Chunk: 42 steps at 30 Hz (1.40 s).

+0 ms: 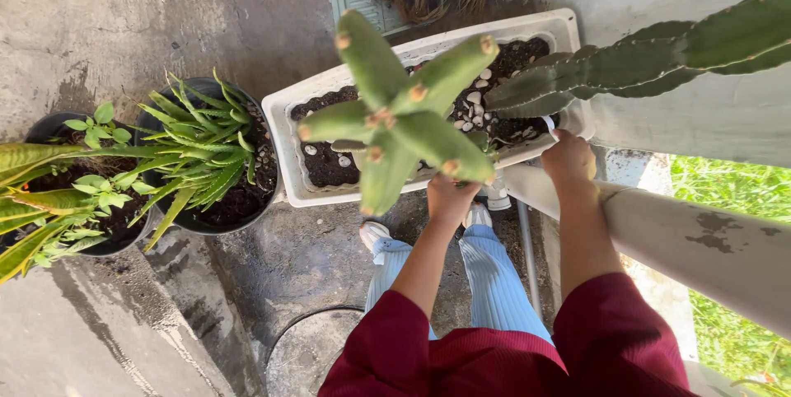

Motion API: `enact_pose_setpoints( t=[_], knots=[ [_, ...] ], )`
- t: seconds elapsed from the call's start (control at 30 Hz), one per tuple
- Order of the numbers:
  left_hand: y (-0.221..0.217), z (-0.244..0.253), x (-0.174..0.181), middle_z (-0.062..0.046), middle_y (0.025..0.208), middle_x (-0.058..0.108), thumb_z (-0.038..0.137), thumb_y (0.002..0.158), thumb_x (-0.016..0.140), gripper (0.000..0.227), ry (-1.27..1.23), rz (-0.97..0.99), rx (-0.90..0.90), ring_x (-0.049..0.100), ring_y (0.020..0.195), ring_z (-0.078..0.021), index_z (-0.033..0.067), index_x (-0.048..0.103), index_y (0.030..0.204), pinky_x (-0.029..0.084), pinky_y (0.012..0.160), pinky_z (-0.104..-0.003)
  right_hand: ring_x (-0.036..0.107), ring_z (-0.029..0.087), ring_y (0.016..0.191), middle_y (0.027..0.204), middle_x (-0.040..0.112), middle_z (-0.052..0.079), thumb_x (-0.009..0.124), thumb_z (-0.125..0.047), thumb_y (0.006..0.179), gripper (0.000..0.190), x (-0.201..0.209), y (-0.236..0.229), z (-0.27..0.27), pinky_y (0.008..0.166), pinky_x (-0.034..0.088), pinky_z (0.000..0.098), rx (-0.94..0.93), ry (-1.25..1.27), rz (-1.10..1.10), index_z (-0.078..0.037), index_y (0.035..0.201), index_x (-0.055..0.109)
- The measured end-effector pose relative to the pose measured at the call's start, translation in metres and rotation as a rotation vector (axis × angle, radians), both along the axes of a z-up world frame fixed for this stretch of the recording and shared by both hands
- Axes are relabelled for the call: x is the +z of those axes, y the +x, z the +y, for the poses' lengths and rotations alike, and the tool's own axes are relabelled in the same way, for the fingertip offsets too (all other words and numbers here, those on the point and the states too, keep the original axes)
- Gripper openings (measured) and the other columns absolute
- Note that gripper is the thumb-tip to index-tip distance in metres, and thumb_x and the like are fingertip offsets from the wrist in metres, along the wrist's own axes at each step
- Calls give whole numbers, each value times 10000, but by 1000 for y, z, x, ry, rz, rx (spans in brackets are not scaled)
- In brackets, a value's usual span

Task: Tending to potted plants by mixing materials in a bucket and applying to the soil.

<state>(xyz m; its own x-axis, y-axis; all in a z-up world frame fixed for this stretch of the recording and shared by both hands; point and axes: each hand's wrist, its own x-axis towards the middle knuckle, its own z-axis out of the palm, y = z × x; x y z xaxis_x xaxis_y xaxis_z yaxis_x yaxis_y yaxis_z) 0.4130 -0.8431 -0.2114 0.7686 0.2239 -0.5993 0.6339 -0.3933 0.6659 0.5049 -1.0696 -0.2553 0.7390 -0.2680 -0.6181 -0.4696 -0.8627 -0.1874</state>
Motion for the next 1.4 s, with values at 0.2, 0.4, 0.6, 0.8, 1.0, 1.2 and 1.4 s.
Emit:
enact_pose_setpoints(
  t=[0.2, 0.4, 0.6, 0.8, 1.0, 1.2, 1.4],
  knots=[
    [-36, 18, 46, -31, 935, 796, 123, 843, 769, 97, -80, -422, 153, 772, 888, -138, 98, 713, 918, 570, 784, -287, 670, 452, 1056, 1258, 638, 299, 525, 3, 879, 570, -20, -74, 2, 906, 571, 499, 212, 100, -430, -103, 1436, 587],
    [-77, 39, 72, -57, 916, 789, 74, 808, 773, 108, 50, -517, 191, 738, 853, -224, 85, 714, 899, 549, 812, -334, 639, 449, 1060, 1231, 618, 246, 498, -57, 953, 498, 42, -108, 32, 909, 526, 537, 196, 198, -239, -176, 1437, 519],
    [-113, 69, 142, -73, 956, 763, 34, 803, 740, 126, 102, -635, 160, 708, 969, -270, 74, 706, 918, 551, 864, -381, 645, 395, 971, 1066, 666, 193, 538, -74, 963, 244, 13, -144, 27, 829, 516, 509, 328, 555, -542, -103, 1200, 588],
    [-154, 107, 210, -92, 899, 720, 9, 755, 742, 154, 306, -661, 146, 676, 950, -318, 81, 693, 883, 539, 875, -422, 517, 224, 593, 689, 561, 136, 718, -109, 948, 112, 109, -140, 89, 566, 439, 354, 392, 788, -463, -83, 1056, 700],
    [-205, 135, 291, -72, 938, 717, 14, 729, 740, 196, 522, -671, 173, 654, 1002, -307, 95, 677, 896, 485, 905, -459, 633, 156, 666, 885, 657, 60, 812, -133, 817, 295, 218, -121, 212, 550, 492, 300, 897, 1063, -547, -43, 1082, 718],
    [-274, 206, 329, -58, 910, 713, 16, 727, 736, 206, 634, -692, 245, 647, 999, -287, 128, 700, 896, 451, 1011, -456, 684, 185, 753, 1008, 703, 26, 817, -104, 789, 259, 254, -150, 322, 638, 527, 302, 1219, 1079, -535, -79, 1042, 773],
    [-355, 319, 369, -161, 1201, 630, 129, 737, 803, 548, 848, -687, 336, 532, 1211, -377, 47, 617, 1246, 368, 1093, -514, 690, 160, 783, 1027, 723, 38, 794, -86, 828, 249, 262, -211, 454, 635, 538, 282, 1226, 1155, -483, -38, 1064, 732]
  ],
)
